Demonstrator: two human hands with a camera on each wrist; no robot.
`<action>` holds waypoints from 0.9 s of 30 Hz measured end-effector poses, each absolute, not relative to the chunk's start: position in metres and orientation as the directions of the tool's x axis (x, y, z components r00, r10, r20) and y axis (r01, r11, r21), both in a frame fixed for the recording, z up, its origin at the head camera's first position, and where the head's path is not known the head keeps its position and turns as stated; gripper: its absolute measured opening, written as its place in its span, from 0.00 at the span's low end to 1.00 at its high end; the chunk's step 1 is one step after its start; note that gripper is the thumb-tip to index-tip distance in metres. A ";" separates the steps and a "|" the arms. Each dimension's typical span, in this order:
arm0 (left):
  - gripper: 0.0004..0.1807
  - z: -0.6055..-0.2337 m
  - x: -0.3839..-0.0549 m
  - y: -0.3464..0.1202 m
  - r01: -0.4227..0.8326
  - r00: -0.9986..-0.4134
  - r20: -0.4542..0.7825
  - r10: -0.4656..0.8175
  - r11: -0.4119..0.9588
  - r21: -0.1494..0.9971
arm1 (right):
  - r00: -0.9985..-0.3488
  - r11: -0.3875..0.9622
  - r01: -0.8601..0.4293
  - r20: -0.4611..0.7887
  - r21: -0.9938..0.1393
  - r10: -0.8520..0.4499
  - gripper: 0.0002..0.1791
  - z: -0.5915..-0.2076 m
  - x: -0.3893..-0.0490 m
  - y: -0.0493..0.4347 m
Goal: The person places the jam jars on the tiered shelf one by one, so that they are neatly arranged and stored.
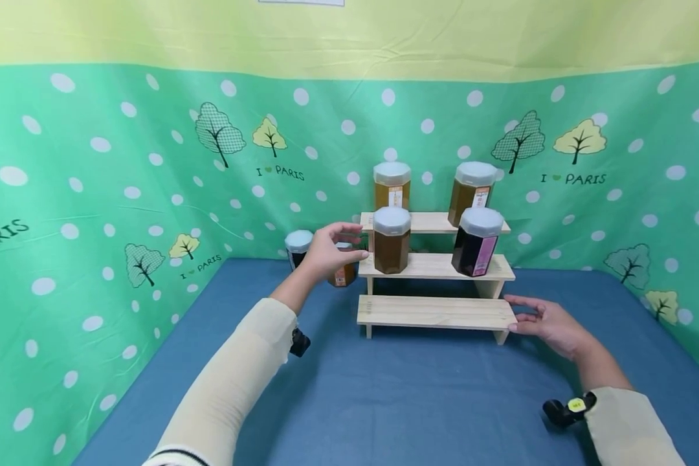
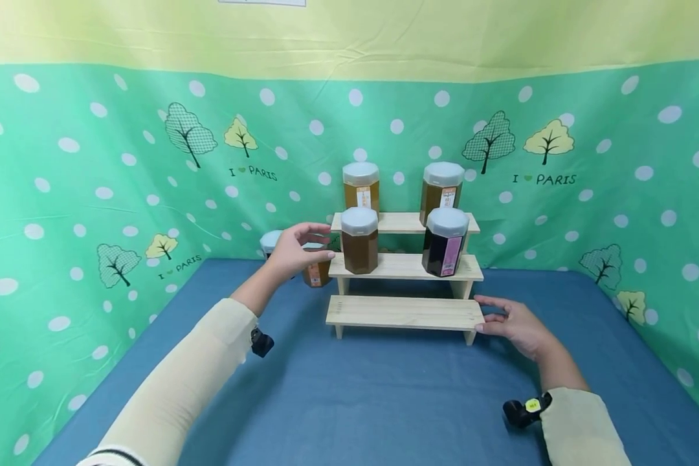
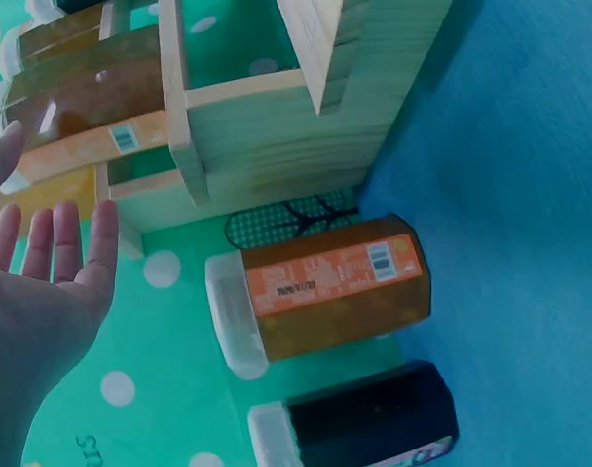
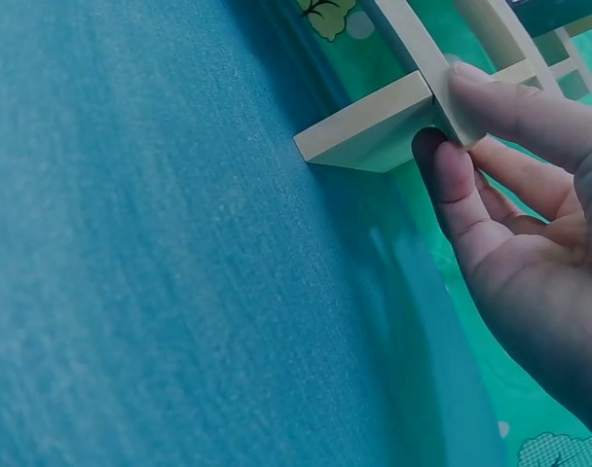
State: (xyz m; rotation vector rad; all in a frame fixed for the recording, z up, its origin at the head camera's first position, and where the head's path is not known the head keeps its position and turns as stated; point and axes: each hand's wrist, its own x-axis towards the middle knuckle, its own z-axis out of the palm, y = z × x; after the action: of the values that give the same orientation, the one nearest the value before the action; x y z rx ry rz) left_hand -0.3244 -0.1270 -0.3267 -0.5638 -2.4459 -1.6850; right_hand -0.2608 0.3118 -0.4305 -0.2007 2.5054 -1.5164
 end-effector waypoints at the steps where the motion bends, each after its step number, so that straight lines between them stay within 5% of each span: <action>1: 0.26 -0.327 -0.323 -0.129 0.364 -0.925 0.300 0.232 0.316 0.876 | -0.970 0.462 -0.010 -0.104 -0.887 -0.221 0.46 -0.431 -0.261 0.312; 12: 0.21 -0.325 -0.303 -0.160 0.376 -0.916 0.327 0.232 0.215 0.901 | -0.971 0.445 -0.004 -0.102 -0.896 -0.214 0.46 -0.434 -0.260 0.311; 27: 0.24 -0.318 -0.290 -0.201 0.292 -0.944 0.215 0.252 0.327 0.899 | -0.971 0.394 -0.005 -0.090 -0.919 -0.224 0.46 -0.435 -0.258 0.312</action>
State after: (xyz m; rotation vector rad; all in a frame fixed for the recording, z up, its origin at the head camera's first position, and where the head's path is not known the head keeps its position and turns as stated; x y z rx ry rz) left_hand -0.2896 -0.2005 -0.3183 -0.5180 -2.5296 -1.7251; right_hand -0.2580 0.3122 -0.4350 -0.2041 2.4501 -1.6148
